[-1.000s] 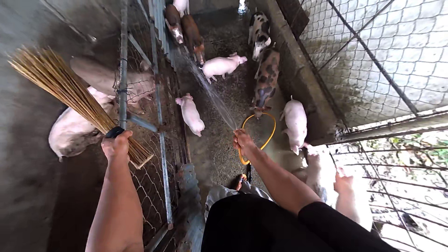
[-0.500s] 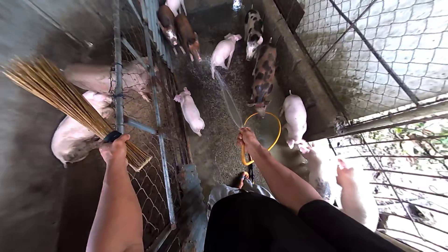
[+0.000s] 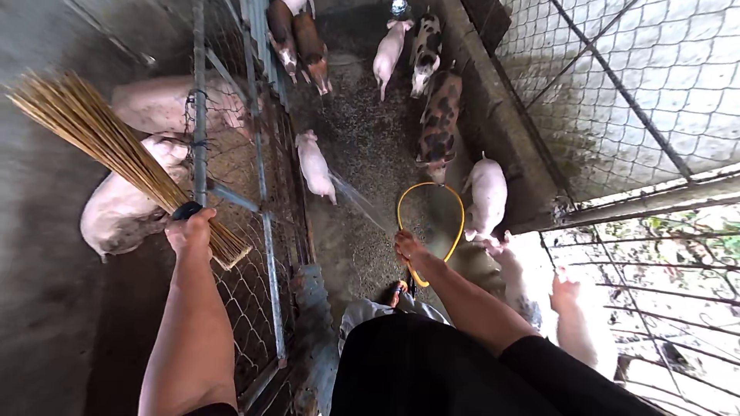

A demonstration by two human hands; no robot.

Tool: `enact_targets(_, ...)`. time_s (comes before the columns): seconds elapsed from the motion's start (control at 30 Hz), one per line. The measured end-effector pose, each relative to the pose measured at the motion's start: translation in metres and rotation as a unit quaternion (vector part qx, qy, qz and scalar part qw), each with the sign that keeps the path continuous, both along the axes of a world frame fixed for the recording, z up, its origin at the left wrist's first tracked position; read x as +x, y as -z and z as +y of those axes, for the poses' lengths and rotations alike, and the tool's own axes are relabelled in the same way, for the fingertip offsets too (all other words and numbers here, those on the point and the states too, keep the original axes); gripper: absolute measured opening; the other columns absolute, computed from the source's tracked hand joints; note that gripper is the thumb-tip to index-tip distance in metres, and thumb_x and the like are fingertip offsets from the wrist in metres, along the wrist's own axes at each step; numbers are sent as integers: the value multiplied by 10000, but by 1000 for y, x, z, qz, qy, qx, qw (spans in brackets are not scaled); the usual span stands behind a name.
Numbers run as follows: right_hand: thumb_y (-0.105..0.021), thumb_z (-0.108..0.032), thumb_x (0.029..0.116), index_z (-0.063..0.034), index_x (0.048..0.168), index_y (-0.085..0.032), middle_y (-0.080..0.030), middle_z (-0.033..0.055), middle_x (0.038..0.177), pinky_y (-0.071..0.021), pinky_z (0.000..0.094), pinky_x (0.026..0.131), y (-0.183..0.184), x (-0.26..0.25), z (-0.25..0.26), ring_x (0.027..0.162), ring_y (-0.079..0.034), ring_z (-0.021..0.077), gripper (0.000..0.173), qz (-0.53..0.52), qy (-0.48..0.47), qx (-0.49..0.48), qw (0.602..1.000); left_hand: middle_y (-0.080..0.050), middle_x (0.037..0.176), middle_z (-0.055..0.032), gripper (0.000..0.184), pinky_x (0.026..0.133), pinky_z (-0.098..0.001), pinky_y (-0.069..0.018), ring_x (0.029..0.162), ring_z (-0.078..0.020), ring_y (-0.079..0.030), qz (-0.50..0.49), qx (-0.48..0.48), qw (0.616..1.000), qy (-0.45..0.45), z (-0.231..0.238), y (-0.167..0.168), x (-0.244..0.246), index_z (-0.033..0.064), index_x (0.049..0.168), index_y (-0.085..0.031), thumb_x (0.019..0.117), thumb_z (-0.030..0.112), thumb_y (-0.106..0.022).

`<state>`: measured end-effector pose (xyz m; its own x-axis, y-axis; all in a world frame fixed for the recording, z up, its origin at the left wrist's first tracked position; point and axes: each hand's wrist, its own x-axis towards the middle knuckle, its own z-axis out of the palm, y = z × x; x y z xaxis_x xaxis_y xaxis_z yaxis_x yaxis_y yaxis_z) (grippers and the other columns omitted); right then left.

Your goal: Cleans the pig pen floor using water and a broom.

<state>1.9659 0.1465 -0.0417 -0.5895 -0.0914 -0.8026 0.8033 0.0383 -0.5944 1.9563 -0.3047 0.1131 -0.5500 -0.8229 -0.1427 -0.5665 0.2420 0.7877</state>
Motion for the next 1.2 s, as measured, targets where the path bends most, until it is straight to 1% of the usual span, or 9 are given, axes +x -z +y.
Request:
enact_targets(0.17,-378,-221,1125,-102,1204,-453,-380,-16,665,-371,242,424,-6,-6,-1,459,-378,92,161,7,4,-5,1000,-652,1279,-164,537,955,-592,-482,1181,-310,-610,5,2,1000,12,3,-3,2,79,1268,-644,768,200,-797)
enact_targets(0.3,-383,-213,1125,-87,1239,-451,-382,-6,686,-384,257,441,4,-2,4,474,-383,104,182,5,-16,20,1000,-630,1312,-188,550,1016,-580,-455,1222,-310,-587,2,6,1000,6,6,-9,0,43,1286,-631,781,182,-797)
enact_targets(0.4,-385,-217,1124,-83,1278,-445,-387,-2,707,-382,259,450,18,9,16,486,-384,103,212,-8,-86,56,995,-622,1312,-204,579,1008,-588,-454,1226,-321,-580,-6,3,1000,-4,7,-10,-1,24,1289,-615,767,197,-798)
enact_targets(0.53,-387,-237,1119,-82,1337,-460,-448,32,777,-404,288,495,31,20,32,540,-426,124,277,-26,-203,125,971,-614,1329,-197,570,1022,-574,-453,1236,-312,-576,-13,12,1000,-3,9,-13,-2,25,1310,-607,801,198,-796)
enact_targets(0.7,-402,-231,1110,-81,1345,-476,-466,40,780,-416,293,499,39,23,38,539,-438,128,289,-29,-221,146,964,-615,1332,-183,605,1018,-561,-458,1239,-296,-576,-10,10,1000,-8,6,-9,-3,37,1327,-598,782,200,-802)
enact_targets(0.9,-373,-251,1125,-84,1333,-465,-446,27,756,-420,301,504,39,27,39,537,-435,131,281,-6,-161,122,979,-619,1333,-167,612,1015,-539,-474,1228,-275,-587,0,14,1000,-2,7,-10,-3,53,1332,-599,766,180,-794)
enact_targets(1.03,-379,-201,1119,-63,1264,-464,-404,-2,705,-386,269,463,29,23,36,496,-390,102,218,36,-47,51,997,-629,1305,-160,565,1001,-538,-473,1203,-264,-590,2,6,1000,5,8,-11,-3,56,1303,-618,778,180,-786)
enact_targets(1.13,-384,-203,1120,-79,1199,-460,-371,-25,641,-370,243,418,20,10,31,445,-365,85,165,28,50,-5,998,-630,1307,-161,548,1014,-535,-468,1205,-263,-591,-2,-2,1000,7,10,-11,-4,43,1295,-621,792,177,-792)
enact_targets(1.2,-382,-221,1125,-98,1190,-451,-369,-27,641,-368,239,415,12,-1,26,444,-364,84,155,19,89,-30,995,-622,1325,-176,591,1006,-576,-465,1227,-305,-584,-4,-3,1000,6,7,-7,-3,47,1316,-605,782,210,-799)
